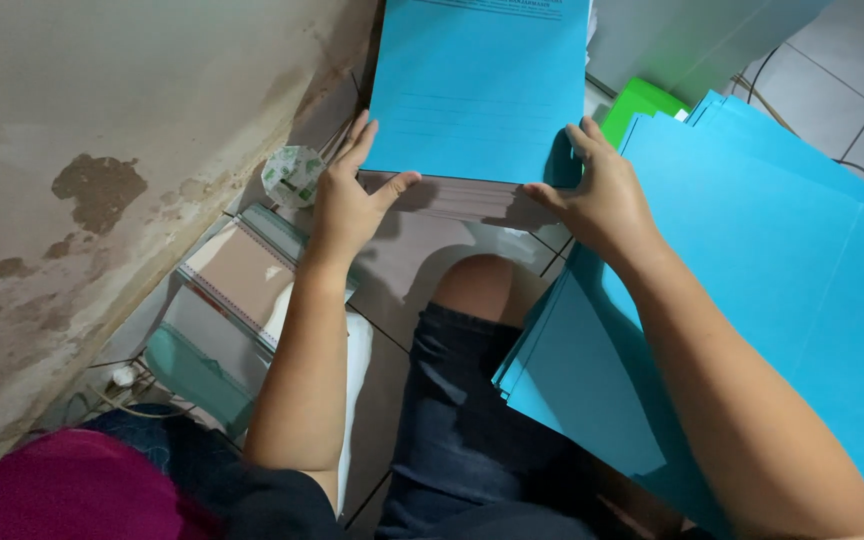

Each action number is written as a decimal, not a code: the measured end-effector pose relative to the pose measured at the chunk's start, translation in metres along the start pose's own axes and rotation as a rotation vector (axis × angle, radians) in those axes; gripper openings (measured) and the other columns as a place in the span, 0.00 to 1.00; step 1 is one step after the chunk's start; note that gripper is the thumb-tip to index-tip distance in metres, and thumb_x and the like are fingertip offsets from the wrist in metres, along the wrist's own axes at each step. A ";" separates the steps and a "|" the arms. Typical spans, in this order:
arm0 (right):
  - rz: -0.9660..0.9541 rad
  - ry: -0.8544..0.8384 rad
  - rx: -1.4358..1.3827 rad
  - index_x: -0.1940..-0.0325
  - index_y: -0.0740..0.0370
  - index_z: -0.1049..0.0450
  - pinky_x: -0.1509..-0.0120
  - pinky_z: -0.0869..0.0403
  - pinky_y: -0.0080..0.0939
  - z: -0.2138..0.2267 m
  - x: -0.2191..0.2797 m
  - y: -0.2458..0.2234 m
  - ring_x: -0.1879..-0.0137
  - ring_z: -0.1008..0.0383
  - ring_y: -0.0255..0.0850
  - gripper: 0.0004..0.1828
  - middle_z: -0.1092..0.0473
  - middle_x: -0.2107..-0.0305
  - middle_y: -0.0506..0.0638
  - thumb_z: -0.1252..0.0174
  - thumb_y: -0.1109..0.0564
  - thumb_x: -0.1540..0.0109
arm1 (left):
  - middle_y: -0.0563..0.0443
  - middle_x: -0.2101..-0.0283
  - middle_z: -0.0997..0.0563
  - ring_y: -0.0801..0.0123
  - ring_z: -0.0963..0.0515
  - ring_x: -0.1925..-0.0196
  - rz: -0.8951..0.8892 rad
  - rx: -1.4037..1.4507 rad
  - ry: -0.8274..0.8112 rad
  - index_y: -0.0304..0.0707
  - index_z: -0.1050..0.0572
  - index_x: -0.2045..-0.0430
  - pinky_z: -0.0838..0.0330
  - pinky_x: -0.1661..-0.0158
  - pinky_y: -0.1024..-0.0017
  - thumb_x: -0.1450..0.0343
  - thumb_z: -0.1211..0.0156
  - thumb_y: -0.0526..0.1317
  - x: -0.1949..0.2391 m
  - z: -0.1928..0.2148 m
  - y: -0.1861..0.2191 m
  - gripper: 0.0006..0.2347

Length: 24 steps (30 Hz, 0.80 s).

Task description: The person sits on the floor and repeatedly picks up stacks of blue papers, aligns them, and places them onto a growing pile on the left side. The hands smooth and adjust the papers to keep the stack neat.

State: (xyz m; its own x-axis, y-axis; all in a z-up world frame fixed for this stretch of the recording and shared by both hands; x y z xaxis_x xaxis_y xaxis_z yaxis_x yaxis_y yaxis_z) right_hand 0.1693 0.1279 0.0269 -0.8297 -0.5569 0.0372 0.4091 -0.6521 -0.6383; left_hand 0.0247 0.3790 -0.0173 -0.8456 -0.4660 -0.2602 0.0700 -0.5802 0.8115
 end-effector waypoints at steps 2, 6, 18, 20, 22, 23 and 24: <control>0.005 0.009 0.007 0.28 0.75 0.37 0.36 0.28 0.58 -0.002 -0.001 0.002 0.31 0.41 0.74 0.46 0.44 0.31 0.74 0.25 0.49 0.41 | 0.36 0.29 0.35 0.44 0.37 0.28 0.004 -0.002 0.001 0.30 0.33 0.34 0.33 0.36 0.52 0.30 0.27 0.57 -0.001 -0.001 -0.003 0.36; 0.006 0.023 0.061 0.27 0.69 0.36 0.32 0.30 0.61 -0.005 -0.001 0.009 0.31 0.38 0.71 0.47 0.43 0.30 0.70 0.25 0.46 0.42 | 0.36 0.28 0.36 0.44 0.37 0.27 0.005 -0.019 -0.008 0.30 0.34 0.33 0.34 0.35 0.53 0.30 0.27 0.57 -0.002 0.000 -0.001 0.37; -0.029 -0.175 -0.020 0.20 0.52 0.50 0.24 0.45 0.59 0.093 0.178 0.005 0.21 0.51 0.54 0.45 0.54 0.23 0.57 0.40 0.48 0.38 | 0.33 0.29 0.39 0.43 0.38 0.27 -0.266 -0.073 0.178 0.35 0.30 0.37 0.39 0.30 0.53 0.25 0.42 0.34 0.132 -0.042 0.139 0.19; -0.094 -0.254 -0.008 0.20 0.47 0.50 0.21 0.49 0.47 0.111 0.226 0.037 0.18 0.55 0.42 0.44 0.56 0.21 0.45 0.42 0.47 0.39 | 0.32 0.35 0.28 0.43 0.26 0.33 -0.278 0.049 0.057 0.30 0.26 0.43 0.30 0.33 0.56 0.26 0.46 0.31 0.159 -0.063 0.158 0.15; -0.418 -0.205 0.059 0.26 0.40 0.37 0.23 0.42 0.51 0.140 0.280 0.090 0.18 0.49 0.37 0.35 0.49 0.22 0.35 0.43 0.47 0.40 | 0.40 0.33 0.28 0.54 0.29 0.32 0.030 0.082 -0.282 0.34 0.33 0.36 0.34 0.36 0.60 0.25 0.47 0.46 0.180 -0.111 0.140 0.23; -0.419 -0.196 0.060 0.26 0.40 0.37 0.23 0.42 0.51 0.146 0.309 0.128 0.18 0.49 0.37 0.35 0.49 0.22 0.35 0.43 0.47 0.40 | 0.40 0.33 0.28 0.54 0.29 0.32 0.021 0.085 -0.283 0.34 0.33 0.36 0.34 0.36 0.60 0.25 0.47 0.46 0.183 -0.116 0.139 0.23; -0.384 -0.030 0.102 0.28 0.47 0.34 0.22 0.44 0.48 0.166 0.334 0.162 0.21 0.45 0.40 0.33 0.43 0.25 0.43 0.43 0.48 0.39 | 0.38 0.34 0.28 0.49 0.29 0.33 0.033 0.031 -0.248 0.34 0.36 0.34 0.33 0.39 0.57 0.26 0.45 0.49 0.184 -0.118 0.136 0.26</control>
State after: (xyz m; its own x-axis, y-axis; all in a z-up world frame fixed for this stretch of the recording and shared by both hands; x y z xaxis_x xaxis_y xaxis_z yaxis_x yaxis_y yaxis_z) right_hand 0.0214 -0.2494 0.0631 -0.9188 -0.2764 0.2818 0.1081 -0.8628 -0.4939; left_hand -0.0592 0.1352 -0.0169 -0.9475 -0.3038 -0.0998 0.0869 -0.5451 0.8338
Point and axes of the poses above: each hand's wrist, its own x-axis away from the middle knuckle, its own z-axis out of the back of the hand, y = z × x, the point moved 9 cm from there along -x, towards the middle knuckle
